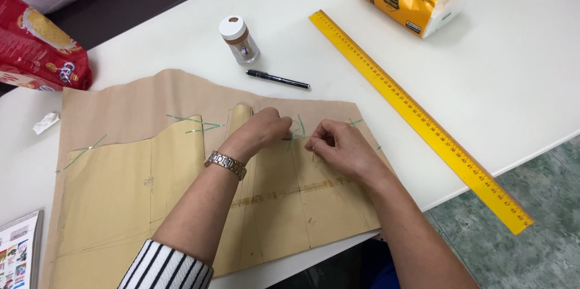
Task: Marking lines on a sewing pattern with a pen and ruler, then pinning the pattern pieces.
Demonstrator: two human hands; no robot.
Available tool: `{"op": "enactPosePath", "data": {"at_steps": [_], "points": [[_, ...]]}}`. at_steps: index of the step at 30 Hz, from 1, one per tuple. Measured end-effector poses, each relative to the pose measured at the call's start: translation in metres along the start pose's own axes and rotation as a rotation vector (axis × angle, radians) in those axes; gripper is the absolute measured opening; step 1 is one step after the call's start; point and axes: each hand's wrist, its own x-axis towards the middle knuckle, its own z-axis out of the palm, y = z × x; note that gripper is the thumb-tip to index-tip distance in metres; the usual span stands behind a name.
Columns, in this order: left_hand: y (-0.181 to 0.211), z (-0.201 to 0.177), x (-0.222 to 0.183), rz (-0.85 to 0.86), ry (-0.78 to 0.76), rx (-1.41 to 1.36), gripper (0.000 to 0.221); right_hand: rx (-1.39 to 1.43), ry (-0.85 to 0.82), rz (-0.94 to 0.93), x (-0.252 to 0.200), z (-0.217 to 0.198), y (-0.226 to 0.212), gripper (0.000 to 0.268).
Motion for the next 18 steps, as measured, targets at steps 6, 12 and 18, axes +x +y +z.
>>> {"op": "enactPosePath", "data": {"at_steps": [6,12,18], "points": [[0.004,0.002,-0.008,0.001,-0.007,0.041,0.056,-0.041,0.000,0.014,0.002,0.002,0.002,0.017],[-0.015,0.024,0.016,0.033,0.014,0.088,0.043,-0.055,0.005,0.022,0.002,0.003,0.003,0.017],[-0.016,0.018,0.007,0.055,0.007,0.013,0.034,-0.114,-0.017,0.020,0.005,0.004,0.007,0.017]]}}
